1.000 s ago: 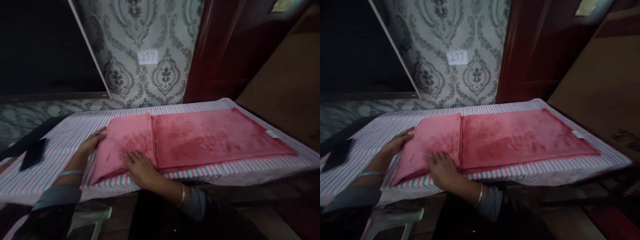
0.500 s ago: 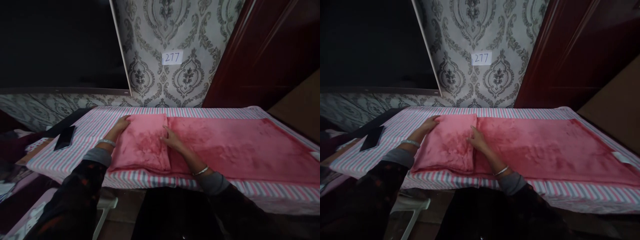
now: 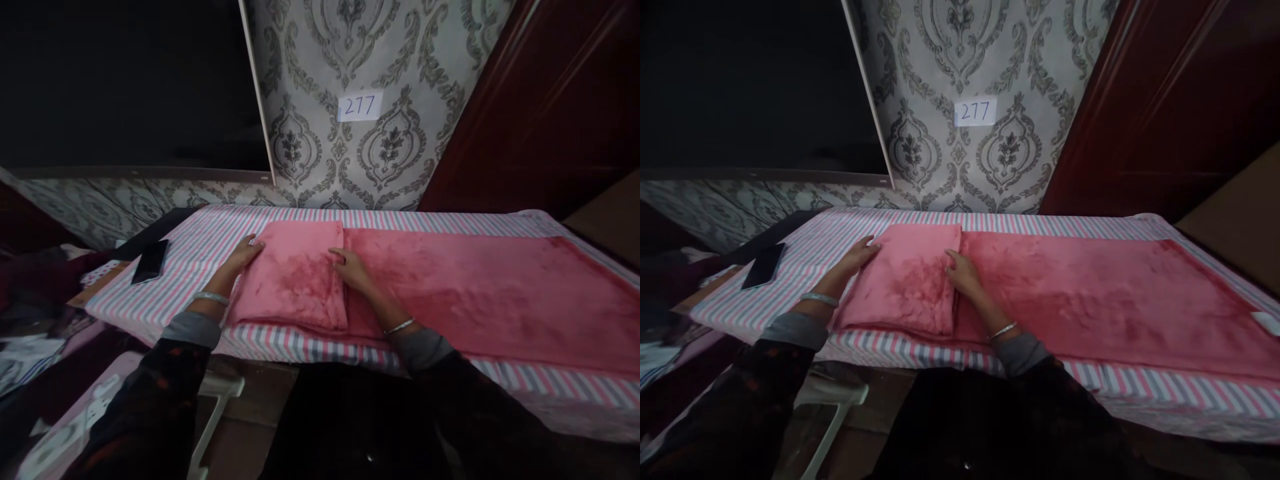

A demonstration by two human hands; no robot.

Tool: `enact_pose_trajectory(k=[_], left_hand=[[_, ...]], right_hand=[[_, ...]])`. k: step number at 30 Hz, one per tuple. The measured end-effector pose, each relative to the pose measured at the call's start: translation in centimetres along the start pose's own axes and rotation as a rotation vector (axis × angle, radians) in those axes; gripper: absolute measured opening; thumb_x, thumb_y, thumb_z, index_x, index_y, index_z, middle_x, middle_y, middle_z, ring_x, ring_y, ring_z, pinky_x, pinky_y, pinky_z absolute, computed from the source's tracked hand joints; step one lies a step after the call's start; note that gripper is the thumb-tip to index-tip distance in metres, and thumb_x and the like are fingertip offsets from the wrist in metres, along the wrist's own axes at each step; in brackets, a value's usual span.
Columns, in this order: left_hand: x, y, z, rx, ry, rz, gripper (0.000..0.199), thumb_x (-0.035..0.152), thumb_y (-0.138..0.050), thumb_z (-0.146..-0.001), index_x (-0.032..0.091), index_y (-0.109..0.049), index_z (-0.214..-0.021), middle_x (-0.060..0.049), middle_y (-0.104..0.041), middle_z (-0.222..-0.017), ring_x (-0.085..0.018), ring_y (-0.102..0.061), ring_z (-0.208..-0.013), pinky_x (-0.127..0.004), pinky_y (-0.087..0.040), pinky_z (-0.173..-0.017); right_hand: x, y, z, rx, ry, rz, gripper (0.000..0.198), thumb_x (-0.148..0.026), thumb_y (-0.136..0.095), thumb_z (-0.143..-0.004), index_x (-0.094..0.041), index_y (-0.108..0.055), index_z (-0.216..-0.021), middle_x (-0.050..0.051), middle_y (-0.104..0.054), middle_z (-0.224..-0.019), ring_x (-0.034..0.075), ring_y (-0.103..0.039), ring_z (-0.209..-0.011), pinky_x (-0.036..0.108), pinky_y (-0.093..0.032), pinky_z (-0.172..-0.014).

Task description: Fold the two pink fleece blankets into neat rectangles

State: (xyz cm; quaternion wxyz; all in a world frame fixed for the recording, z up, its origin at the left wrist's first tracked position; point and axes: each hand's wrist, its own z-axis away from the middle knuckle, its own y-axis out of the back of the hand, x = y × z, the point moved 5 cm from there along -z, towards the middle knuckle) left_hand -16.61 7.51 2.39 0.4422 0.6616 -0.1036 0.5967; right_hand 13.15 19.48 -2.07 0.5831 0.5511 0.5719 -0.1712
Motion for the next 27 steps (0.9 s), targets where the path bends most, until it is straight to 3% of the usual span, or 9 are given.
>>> enact_pose_trajectory(k=[2, 5, 11, 14, 17, 23, 27], left_hand=[[-1.0, 0.4, 1.9, -0.05, 0.047, 0.117, 0.07, 0.031, -0.072, -0.083, 0.017, -0.048, -0.148, -0.016, -0.066, -0.132, -0.027, -0.069, -0.112, -0.036, -0.057, -0.093], [-3.0, 1.1, 5.3, -0.134, 0.073, 0.298, 0.072, 0.032, -0.08, -0.076, 0.021, -0.054, -0.142, -0.013, -0.066, -0.134, -0.027, -0.069, -0.11, -0.036, -0.059, -0.09], [-5.9, 2.3, 11.4, -0.156, 0.09, 0.388, 0.088, 0.032, -0.083, -0.074, 0.021, -0.043, -0.152, -0.015, -0.067, -0.131, -0.028, -0.07, -0.109, -0.04, -0.059, -0.095], [-5.3, 2.4, 12.5, -0.195, -0.057, 0.263, 0.091, 0.03, -0.078, -0.075, 0.02, -0.036, -0.156, -0.014, -0.058, -0.145, -0.03, -0.062, -0.125, -0.041, -0.054, -0.103], [-4.7, 2.9, 12.4, -0.165, -0.195, 0.102, 0.088, 0.025, -0.074, -0.073, 0.018, -0.04, -0.154, -0.012, -0.046, -0.157, -0.028, -0.046, -0.142, -0.036, -0.046, -0.112], [-5.9, 3.5, 11.5, -0.173, -0.205, -0.067, 0.086, 0.027, -0.071, -0.073, 0.019, -0.041, -0.153, -0.012, -0.048, -0.155, -0.027, -0.048, -0.14, -0.04, -0.039, -0.116], [-5.3, 4.6, 12.2, 0.03, -0.239, -0.34, 0.082, 0.033, -0.071, -0.077, 0.013, -0.043, -0.151, -0.017, -0.054, -0.148, -0.034, -0.05, -0.137, -0.047, -0.038, -0.117]], right_hand=[[-0.3, 0.3, 0.0, -0.012, -0.001, 0.002, 0.051, -0.01, -0.058, -0.076, -0.017, -0.07, -0.125, 0.008, -0.072, -0.121, 0.023, -0.068, -0.104, 0.04, -0.053, -0.1], [0.0, 0.8, 0.8, -0.01, -0.045, -0.006, 0.052, -0.016, -0.057, -0.081, -0.012, -0.065, -0.132, 0.01, -0.073, -0.117, 0.024, -0.069, -0.098, 0.041, -0.054, -0.097], [0.8, 0.7, 4.5, -0.062, -0.08, -0.174, 0.072, -0.034, -0.062, -0.085, -0.014, -0.044, -0.152, 0.012, -0.061, -0.139, 0.027, -0.063, -0.118, 0.045, -0.05, -0.105], [0.5, 0.3, 6.0, -0.095, -0.02, -0.173, 0.078, -0.031, -0.066, -0.08, -0.017, -0.043, -0.153, 0.01, -0.054, -0.148, 0.028, -0.054, -0.132, 0.046, -0.042, -0.114], [-0.1, 0.3, 6.6, -0.067, 0.046, -0.113, 0.07, -0.022, -0.062, -0.078, -0.019, -0.051, -0.148, 0.008, -0.051, -0.151, 0.025, -0.046, -0.14, 0.044, -0.035, -0.12], [0.0, 0.3, 7.0, -0.076, 0.002, 0.017, 0.063, -0.023, -0.058, -0.082, -0.018, -0.055, -0.145, 0.009, -0.066, -0.132, 0.028, -0.063, -0.116, 0.05, -0.047, -0.108], [-1.5, 1.6, 8.0, 0.001, 0.091, 0.126, 0.059, -0.025, -0.058, -0.084, -0.015, -0.058, -0.142, 0.013, -0.062, -0.136, 0.031, -0.058, -0.123, 0.051, -0.043, -0.111]])
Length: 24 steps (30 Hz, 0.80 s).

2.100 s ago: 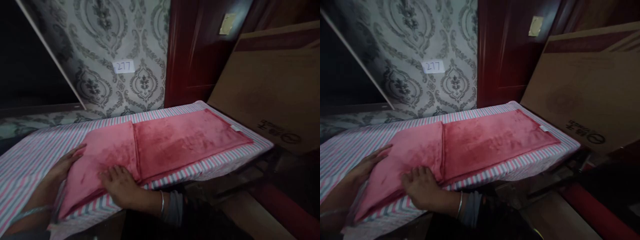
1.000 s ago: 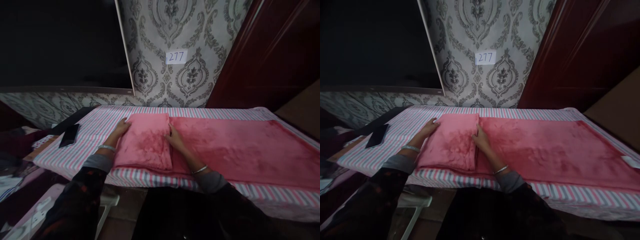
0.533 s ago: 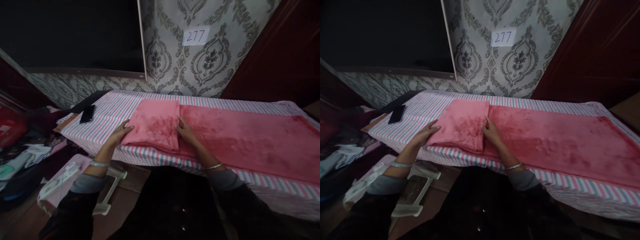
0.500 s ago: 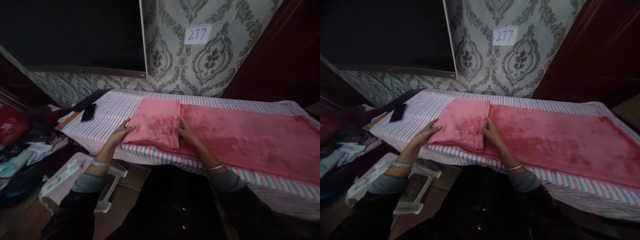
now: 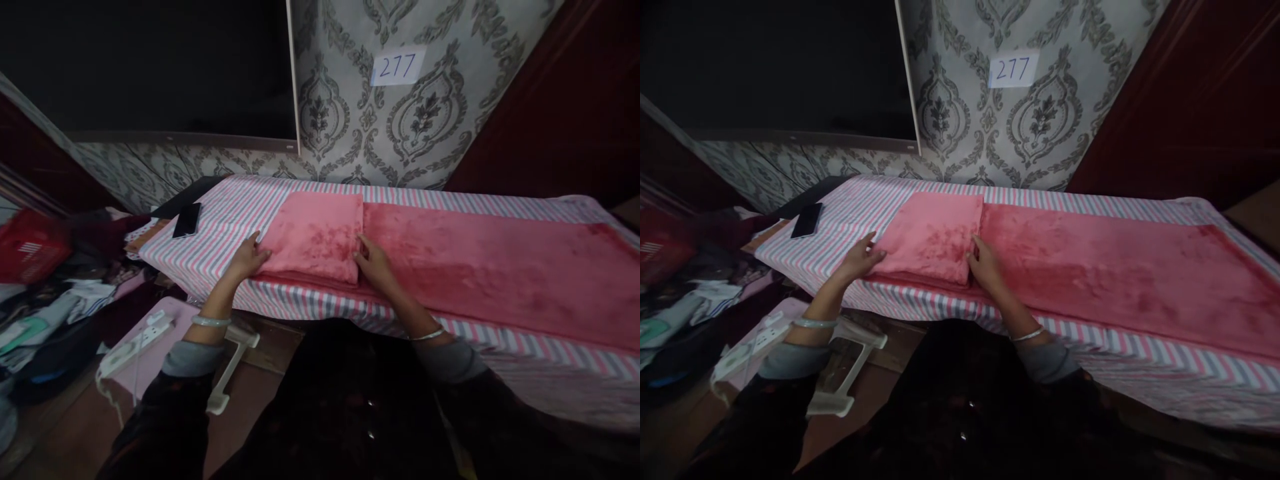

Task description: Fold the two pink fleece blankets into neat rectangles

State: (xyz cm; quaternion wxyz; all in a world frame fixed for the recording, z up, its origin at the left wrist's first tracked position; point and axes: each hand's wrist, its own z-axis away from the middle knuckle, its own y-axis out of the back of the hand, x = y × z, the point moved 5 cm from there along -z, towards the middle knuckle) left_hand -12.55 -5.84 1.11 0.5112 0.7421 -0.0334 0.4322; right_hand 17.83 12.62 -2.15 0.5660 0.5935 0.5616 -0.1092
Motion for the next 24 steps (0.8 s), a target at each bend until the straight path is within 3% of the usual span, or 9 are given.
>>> enact_pose_trajectory(k=[2, 4, 8, 10, 12, 17, 24], left_hand=[[2.0, 0.3, 1.1, 0.11, -0.125, -0.123, 0.075, 0.034, -0.065, -0.083, 0.011, -0.043, -0.151, -0.02, -0.05, -0.15, -0.036, -0.045, -0.141, -0.049, -0.034, -0.119], [4.9, -0.8, 2.8, 0.136, -0.322, -0.158, 0.066, 0.035, -0.056, -0.091, 0.011, -0.042, -0.151, -0.019, -0.047, -0.154, -0.033, -0.039, -0.146, -0.049, -0.029, -0.123], [9.3, -6.9, 7.2, -0.041, -0.587, -0.197, 0.058, 0.041, -0.048, -0.098, 0.02, -0.044, -0.152, -0.014, -0.04, -0.161, -0.032, -0.03, -0.152, -0.053, -0.021, -0.125], [10.0, -9.9, 8.8, -0.099, -0.637, -0.273, 0.059, 0.041, -0.051, -0.096, 0.021, -0.046, -0.151, -0.015, -0.039, -0.161, -0.035, -0.029, -0.152, -0.058, -0.019, -0.123], [9.8, -11.6, 9.6, -0.071, -0.635, -0.34, 0.059, 0.041, -0.054, -0.095, 0.022, -0.048, -0.15, -0.016, -0.039, -0.161, -0.038, -0.03, -0.151, -0.062, -0.018, -0.122], [8.7, -12.0, 9.1, 0.038, -0.658, -0.397, 0.056, 0.042, -0.052, -0.094, 0.026, -0.051, -0.148, -0.014, -0.045, -0.157, -0.036, -0.038, -0.146, -0.06, -0.024, -0.119], [9.3, -11.4, 8.5, 0.138, -0.706, -0.419, 0.053, 0.04, -0.043, -0.095, 0.023, -0.058, -0.142, -0.016, -0.051, -0.152, -0.038, -0.045, -0.142, -0.061, -0.029, -0.115]], right_hand=[[-1.6, 0.8, 1.0, 0.06, 0.116, 0.043, 0.053, -0.028, -0.056, -0.089, -0.016, -0.059, -0.141, 0.014, -0.057, -0.142, 0.032, -0.05, -0.133, 0.053, -0.035, -0.117], [-3.1, 1.0, 2.5, 0.061, 0.239, 0.065, 0.05, -0.033, -0.051, -0.095, -0.018, -0.057, -0.143, 0.013, -0.051, -0.149, 0.031, -0.043, -0.14, 0.054, -0.029, -0.12], [-4.3, -0.6, 5.6, -0.117, 0.338, 0.162, 0.053, -0.04, -0.048, -0.1, -0.021, -0.05, -0.149, 0.011, -0.043, -0.157, 0.03, -0.033, -0.148, 0.054, -0.026, -0.122], [-3.9, -1.5, 6.6, -0.204, 0.307, 0.252, 0.053, -0.038, -0.051, -0.1, -0.02, -0.05, -0.15, 0.012, -0.046, -0.155, 0.03, -0.034, -0.148, 0.055, -0.027, -0.121], [-3.6, -1.9, 7.1, -0.237, 0.282, 0.326, 0.054, -0.036, -0.054, -0.099, -0.018, -0.05, -0.15, 0.014, -0.047, -0.154, 0.03, -0.036, -0.147, 0.054, -0.029, -0.12], [-4.5, -1.7, 7.0, -0.17, 0.289, 0.412, 0.052, -0.035, -0.059, -0.099, -0.018, -0.052, -0.147, 0.012, -0.048, -0.154, 0.027, -0.039, -0.145, 0.05, -0.031, -0.12], [-5.6, -0.6, 7.0, -0.155, 0.286, 0.388, 0.054, -0.035, -0.062, -0.097, -0.02, -0.052, -0.148, 0.008, -0.05, -0.152, 0.027, -0.043, -0.143, 0.045, -0.033, -0.121]])
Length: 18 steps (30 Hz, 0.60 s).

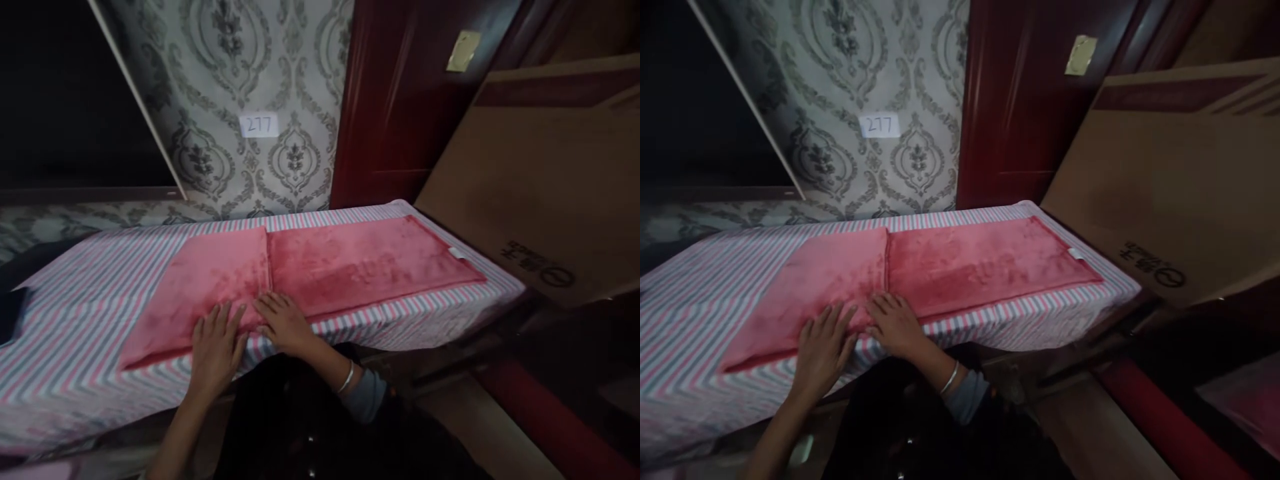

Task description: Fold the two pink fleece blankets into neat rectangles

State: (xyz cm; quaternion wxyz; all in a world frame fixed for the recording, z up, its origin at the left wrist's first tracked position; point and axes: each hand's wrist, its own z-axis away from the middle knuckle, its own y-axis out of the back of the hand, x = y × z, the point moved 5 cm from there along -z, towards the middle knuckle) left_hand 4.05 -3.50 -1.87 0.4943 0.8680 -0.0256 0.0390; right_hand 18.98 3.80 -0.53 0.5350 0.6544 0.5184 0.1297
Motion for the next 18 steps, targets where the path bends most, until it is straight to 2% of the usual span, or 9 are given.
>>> enact_pose_trajectory(k=[3, 6, 9, 12, 18], left_hand=[[0.0, 0.1, -0.2, 0.033, -0.015, 0.023, 0.055, 0.041, -0.042, -0.093, 0.025, -0.057, -0.144, -0.016, -0.054, -0.149, -0.04, -0.046, -0.14, -0.064, -0.03, -0.114], [-0.6, 0.1, -0.3, 0.056, -0.032, 0.062, 0.06, 0.043, -0.044, -0.091, 0.031, -0.049, -0.15, -0.013, -0.054, -0.15, -0.04, -0.046, -0.141, -0.065, -0.031, -0.114], [-1.5, 0.0, -0.6, 0.064, -0.043, 0.119, 0.066, 0.046, -0.045, -0.091, 0.039, -0.036, -0.156, -0.009, -0.055, -0.15, -0.038, -0.047, -0.14, -0.064, -0.034, -0.113], [-1.9, 0.2, -1.0, 0.095, -0.037, 0.151, 0.071, 0.046, -0.043, -0.092, 0.042, -0.024, -0.16, -0.007, -0.051, -0.154, -0.038, -0.047, -0.14, -0.066, -0.034, -0.114], [1.3, 0.3, -3.2, 0.107, -0.159, 0.186, 0.073, 0.038, -0.041, -0.09, 0.045, -0.022, -0.159, -0.004, -0.055, -0.15, -0.035, -0.047, -0.141, -0.064, -0.029, -0.118]], right_hand=[[1.4, 1.3, 1.2, 0.032, -0.023, -0.072, 0.058, -0.034, -0.062, -0.096, -0.025, -0.047, -0.152, 0.003, -0.05, -0.153, 0.023, -0.044, -0.142, 0.037, -0.033, -0.122], [5.1, 4.1, 3.4, 0.167, -0.095, -0.102, 0.059, -0.031, -0.057, -0.096, -0.023, -0.046, -0.153, 0.005, -0.05, -0.153, 0.023, -0.043, -0.143, 0.037, -0.032, -0.123], [11.0, 8.0, 6.5, 0.316, -0.23, -0.033, 0.053, -0.03, -0.051, -0.097, -0.02, -0.051, -0.148, 0.01, -0.053, -0.15, 0.025, -0.043, -0.142, 0.047, -0.033, -0.121], [17.5, 12.1, 10.0, 0.423, -0.365, 0.073, 0.05, -0.03, -0.048, -0.097, -0.019, -0.055, -0.145, 0.013, -0.055, -0.147, 0.025, -0.046, -0.14, 0.052, -0.034, -0.119], [28.0, 19.1, 15.7, 0.484, -0.62, 0.272, 0.05, -0.028, -0.049, -0.091, -0.01, -0.06, -0.137, 0.019, -0.057, -0.143, 0.031, -0.048, -0.137, 0.054, -0.034, -0.117]])
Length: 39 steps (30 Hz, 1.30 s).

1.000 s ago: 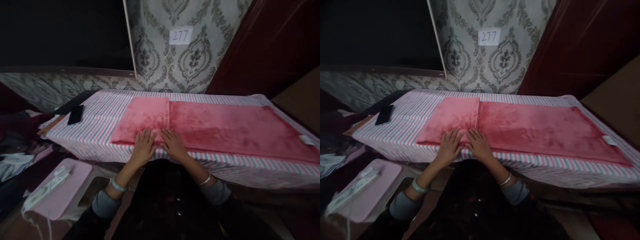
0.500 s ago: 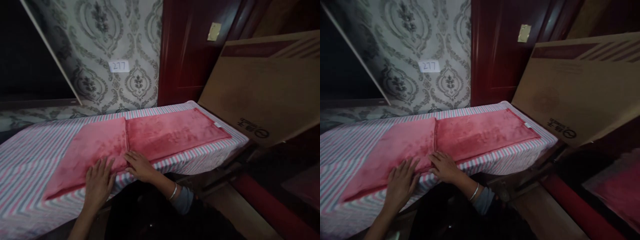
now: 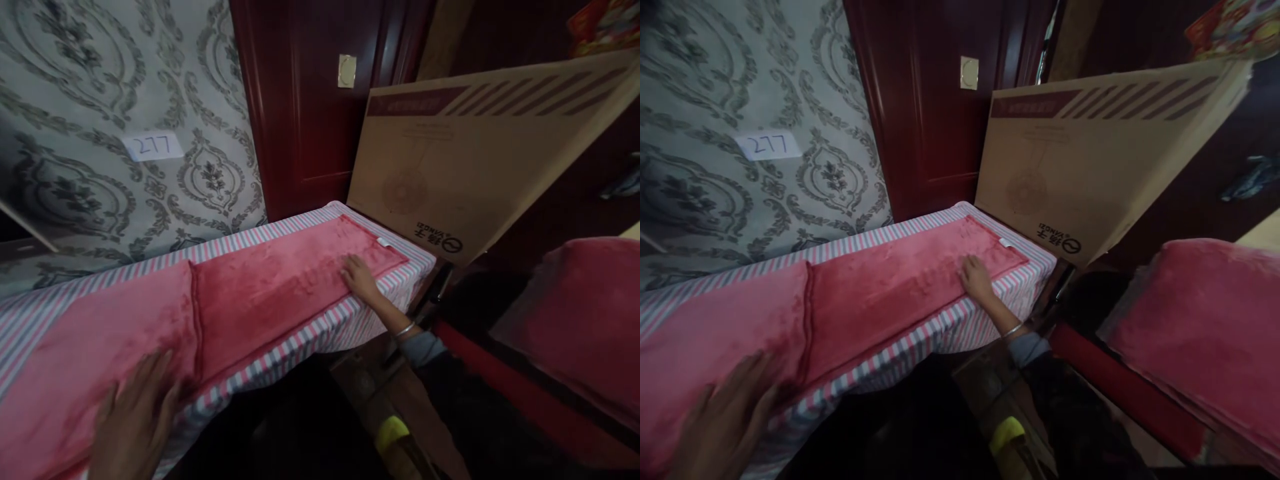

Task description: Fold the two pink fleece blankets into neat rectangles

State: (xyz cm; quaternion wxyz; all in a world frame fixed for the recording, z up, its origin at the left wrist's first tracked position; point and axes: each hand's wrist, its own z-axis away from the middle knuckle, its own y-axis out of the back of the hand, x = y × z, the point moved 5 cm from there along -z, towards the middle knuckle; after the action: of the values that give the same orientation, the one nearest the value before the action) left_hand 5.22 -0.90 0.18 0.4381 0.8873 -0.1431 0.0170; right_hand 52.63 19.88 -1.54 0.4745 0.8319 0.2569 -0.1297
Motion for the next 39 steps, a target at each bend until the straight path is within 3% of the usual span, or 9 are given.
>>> enact_pose_trajectory(k=[6, 10, 15, 19, 22, 27, 33, 36, 39], left_hand=[[2.3, -2.0, -3.2, -0.047, -0.064, 0.025, 0.063, 0.041, -0.039, -0.093, 0.04, -0.035, -0.156, -0.006, -0.062, -0.143, -0.034, -0.054, -0.134, -0.061, -0.036, -0.115], [3.4, -3.9, -5.3, -0.122, -0.088, 0.06, 0.055, 0.047, -0.041, -0.093, 0.032, -0.053, -0.144, -0.008, -0.063, -0.141, -0.032, -0.059, -0.129, -0.055, -0.043, -0.112], [7.4, -7.1, -9.7, -0.372, -0.179, 0.083, 0.055, 0.044, -0.045, -0.094, 0.023, -0.055, -0.143, -0.011, -0.059, -0.145, -0.031, -0.056, -0.133, -0.053, -0.042, -0.114], [11.4, -10.7, -14.5, -0.572, -0.174, 0.046, 0.06, 0.039, -0.048, -0.094, 0.016, -0.048, -0.149, -0.016, -0.045, -0.157, -0.031, -0.046, -0.143, -0.049, -0.037, -0.118], [13.1, -13.2, -17.1, -0.598, -0.095, -0.017, 0.06, 0.037, -0.048, -0.096, 0.014, -0.044, -0.152, -0.019, -0.036, -0.162, -0.035, -0.032, -0.151, -0.055, -0.028, -0.121], [13.7, -16.3, -16.9, -0.596, 0.018, -0.13, 0.058, 0.035, -0.042, -0.1, 0.016, -0.04, -0.155, -0.018, -0.028, -0.165, -0.035, -0.023, -0.154, -0.061, -0.023, -0.121], [13.5, -16.9, -16.0, -0.546, -0.016, -0.171, 0.056, 0.037, -0.04, -0.101, 0.019, -0.042, -0.154, -0.016, -0.03, -0.164, -0.035, -0.026, -0.153, -0.062, -0.024, -0.121], [13.4, -16.8, -16.1, -0.536, -0.022, -0.177, 0.056, 0.037, -0.04, -0.101, 0.017, -0.044, -0.153, -0.017, -0.031, -0.164, -0.036, -0.027, -0.152, -0.061, -0.025, -0.121], [13.5, -16.8, -16.2, -0.523, -0.026, -0.174, 0.055, 0.036, -0.042, -0.1, 0.017, -0.046, -0.152, -0.017, -0.033, -0.163, -0.036, -0.029, -0.151, -0.061, -0.026, -0.12]], right_hand=[[8.1, 4.8, -2.6, 0.076, -0.363, 0.224, 0.057, -0.024, -0.048, -0.092, 0.0, -0.048, -0.144, 0.027, -0.049, -0.147, 0.034, -0.044, -0.138, 0.049, -0.035, -0.115], [11.7, 6.6, -3.1, -0.046, -0.636, 0.347, 0.056, -0.028, -0.045, -0.099, -0.006, -0.042, -0.15, 0.024, -0.054, -0.143, 0.031, -0.053, -0.131, 0.041, -0.042, -0.107], [13.8, 6.9, -3.6, -0.156, -0.784, 0.398, 0.046, -0.036, -0.044, -0.1, -0.006, -0.066, -0.126, 0.026, -0.066, -0.122, 0.037, -0.061, -0.12, 0.047, -0.045, -0.098], [14.1, 6.7, -4.5, -0.185, -0.783, 0.416, 0.044, -0.036, -0.045, -0.098, -0.008, -0.071, -0.119, 0.025, -0.067, -0.121, 0.038, -0.06, -0.119, 0.051, -0.042, -0.1], [13.7, 6.8, -5.2, -0.159, -0.741, 0.418, 0.041, -0.031, -0.043, -0.098, -0.01, -0.07, -0.121, 0.022, -0.069, -0.12, 0.036, -0.062, -0.116, 0.051, -0.04, -0.101], [12.5, 7.0, -5.8, -0.09, -0.59, 0.407, 0.045, -0.021, -0.041, -0.097, -0.011, -0.061, -0.136, 0.018, -0.068, -0.124, 0.028, -0.061, -0.115, 0.038, -0.042, -0.099], [10.2, 5.5, -4.5, -0.14, -0.279, 0.436, 0.038, -0.011, -0.045, -0.094, -0.014, -0.073, -0.12, 0.013, -0.067, -0.129, 0.026, -0.055, -0.121, 0.032, -0.04, -0.102], [10.1, 4.6, -3.9, -0.211, -0.289, 0.43, 0.041, -0.009, -0.043, -0.094, -0.015, -0.072, -0.122, 0.01, -0.068, -0.128, 0.022, -0.057, -0.12, 0.028, -0.041, -0.1], [10.3, 4.6, -4.5, -0.194, -0.358, 0.452, 0.04, -0.015, -0.04, -0.098, -0.016, -0.071, -0.123, 0.011, -0.07, -0.121, 0.023, -0.06, -0.115, 0.031, -0.043, -0.098]])
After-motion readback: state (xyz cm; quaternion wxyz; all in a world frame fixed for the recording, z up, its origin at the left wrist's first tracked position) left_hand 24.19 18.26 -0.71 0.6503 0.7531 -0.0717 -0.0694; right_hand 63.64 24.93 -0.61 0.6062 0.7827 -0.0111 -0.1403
